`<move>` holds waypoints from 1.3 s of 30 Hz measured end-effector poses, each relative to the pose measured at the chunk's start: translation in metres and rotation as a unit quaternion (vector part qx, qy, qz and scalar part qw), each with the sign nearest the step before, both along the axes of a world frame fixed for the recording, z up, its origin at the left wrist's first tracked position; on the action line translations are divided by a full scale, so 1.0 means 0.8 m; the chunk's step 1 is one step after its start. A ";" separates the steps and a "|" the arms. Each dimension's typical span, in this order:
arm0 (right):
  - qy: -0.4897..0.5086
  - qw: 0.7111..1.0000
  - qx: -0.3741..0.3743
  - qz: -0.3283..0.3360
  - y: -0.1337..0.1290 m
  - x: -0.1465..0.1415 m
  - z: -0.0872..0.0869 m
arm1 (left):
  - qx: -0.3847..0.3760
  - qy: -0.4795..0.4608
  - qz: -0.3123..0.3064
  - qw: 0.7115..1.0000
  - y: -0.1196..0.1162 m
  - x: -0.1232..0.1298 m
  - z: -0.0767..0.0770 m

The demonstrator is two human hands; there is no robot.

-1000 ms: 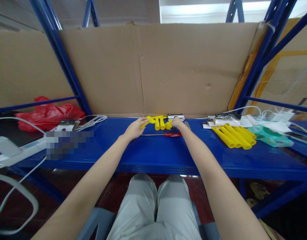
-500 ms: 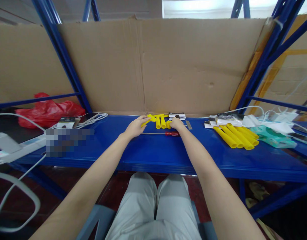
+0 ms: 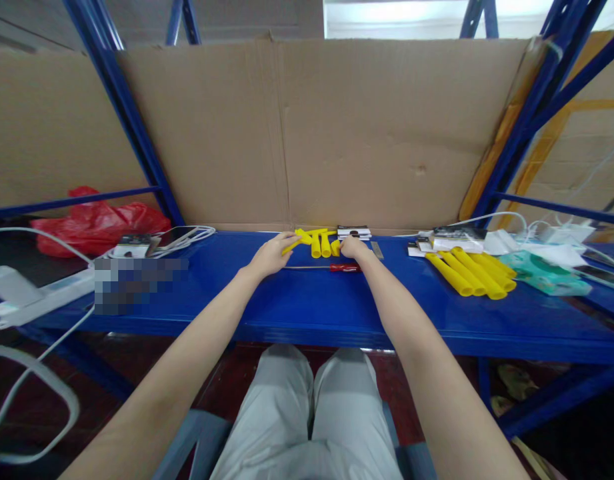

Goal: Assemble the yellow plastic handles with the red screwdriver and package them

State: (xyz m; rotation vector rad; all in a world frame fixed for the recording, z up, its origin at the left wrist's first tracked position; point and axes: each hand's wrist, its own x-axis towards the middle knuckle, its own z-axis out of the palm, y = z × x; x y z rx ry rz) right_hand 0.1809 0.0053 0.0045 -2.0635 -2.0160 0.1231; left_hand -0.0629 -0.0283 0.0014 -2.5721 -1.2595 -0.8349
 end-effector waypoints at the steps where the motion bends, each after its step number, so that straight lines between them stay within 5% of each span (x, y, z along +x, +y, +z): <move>1: -0.003 1.000 -0.012 0.004 0.000 0.001 0.001 | -0.002 0.000 0.000 1.000 0.000 0.000 0.000; 25: 0.075 0.995 0.059 -0.004 0.007 0.042 -0.007 | -0.014 -0.004 -0.003 1.000 0.000 0.002 0.000; 35: 0.076 0.992 0.094 0.026 -0.004 0.025 0.003 | -0.014 0.002 0.001 1.000 -0.002 0.002 0.000; 39: 0.150 0.980 0.124 0.048 -0.022 -0.004 0.017 | -0.015 0.002 -0.004 1.000 0.002 0.002 -0.002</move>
